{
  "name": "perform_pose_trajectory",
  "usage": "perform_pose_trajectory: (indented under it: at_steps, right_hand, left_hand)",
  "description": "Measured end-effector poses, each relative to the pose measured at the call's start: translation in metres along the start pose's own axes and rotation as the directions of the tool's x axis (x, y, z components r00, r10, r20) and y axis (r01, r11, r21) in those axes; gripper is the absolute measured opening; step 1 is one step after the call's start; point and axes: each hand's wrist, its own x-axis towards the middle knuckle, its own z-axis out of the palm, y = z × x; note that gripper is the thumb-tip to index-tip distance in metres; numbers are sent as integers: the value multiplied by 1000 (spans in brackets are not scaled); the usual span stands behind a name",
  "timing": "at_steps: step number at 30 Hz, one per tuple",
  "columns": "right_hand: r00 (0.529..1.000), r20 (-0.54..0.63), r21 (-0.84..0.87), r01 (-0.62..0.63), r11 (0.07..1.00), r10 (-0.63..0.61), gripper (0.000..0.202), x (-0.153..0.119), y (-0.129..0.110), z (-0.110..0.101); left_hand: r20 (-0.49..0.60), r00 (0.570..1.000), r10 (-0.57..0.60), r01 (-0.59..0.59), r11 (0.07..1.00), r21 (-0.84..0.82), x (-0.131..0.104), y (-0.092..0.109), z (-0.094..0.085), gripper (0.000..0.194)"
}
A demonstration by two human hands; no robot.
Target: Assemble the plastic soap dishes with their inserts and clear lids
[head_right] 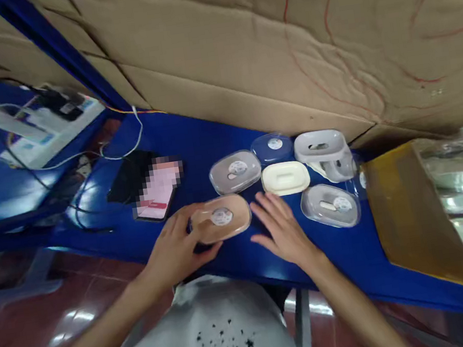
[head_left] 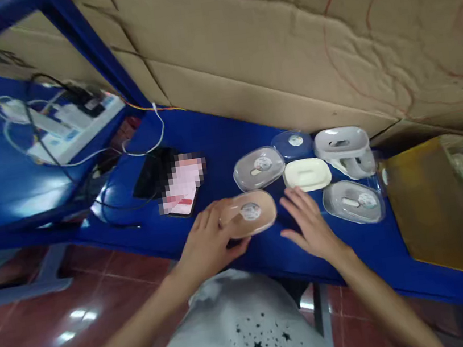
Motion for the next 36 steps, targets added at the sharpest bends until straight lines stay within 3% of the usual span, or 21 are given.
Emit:
perform_pose_trajectory:
  at_steps: [3,5,9,13,15,17,19,22,24,27,30,36]
  right_hand:
    - [984,-48,-142,-177,974,172,79,1,11,-5]
    - [980,-30,-189,-198,962,195,71,2,13,-7]
    - [993,92,-125,-58,990,70,51,3,-2,-9]
    - [980,145,38,135,990,-139,50,4,-18,-15]
    - [983,101,26,149,989,-151,52,6,-16,-25]
    - [995,49,-67,89,994,-85,51,11,-4,-40]
    - [1000,3,-202,-17,979,18,49,18,17,-58]
    - [988,-49,-384,-154,910,147,45,35,63,-82]
    - [974,-55,-464,-220,858,220,45,48,96,-91]
    - [954,12,-530,-249,811,300,43,66,132,-94]
    - [946,88,-543,-218,811,313,34,75,140,-92]
    - [973,62,-493,-165,854,223,33,58,111,-89]
  left_hand:
    - [-58,990,-130,134,987,89,3,1,-2,36]
    - [-84,979,-186,196,973,125,8,-2,-1,33]
    - [-105,966,-237,251,955,155,29,-14,9,35]
    - [-92,955,-283,292,950,113,58,-32,21,43]
    - [-79,953,-291,296,953,61,70,-41,24,45]
    - [-79,952,-294,296,955,15,76,-45,23,49]
    - [-113,954,-277,277,961,-14,75,-41,21,52]
    - [-144,975,-167,158,985,-74,63,-17,20,51]
    - [-51,999,-9,2,989,-149,53,6,25,48]
    - [111,982,152,-134,979,-157,43,32,36,47]
    - [166,974,153,-131,982,-134,42,36,43,32]
    - [134,982,130,-109,982,-153,36,12,37,17]
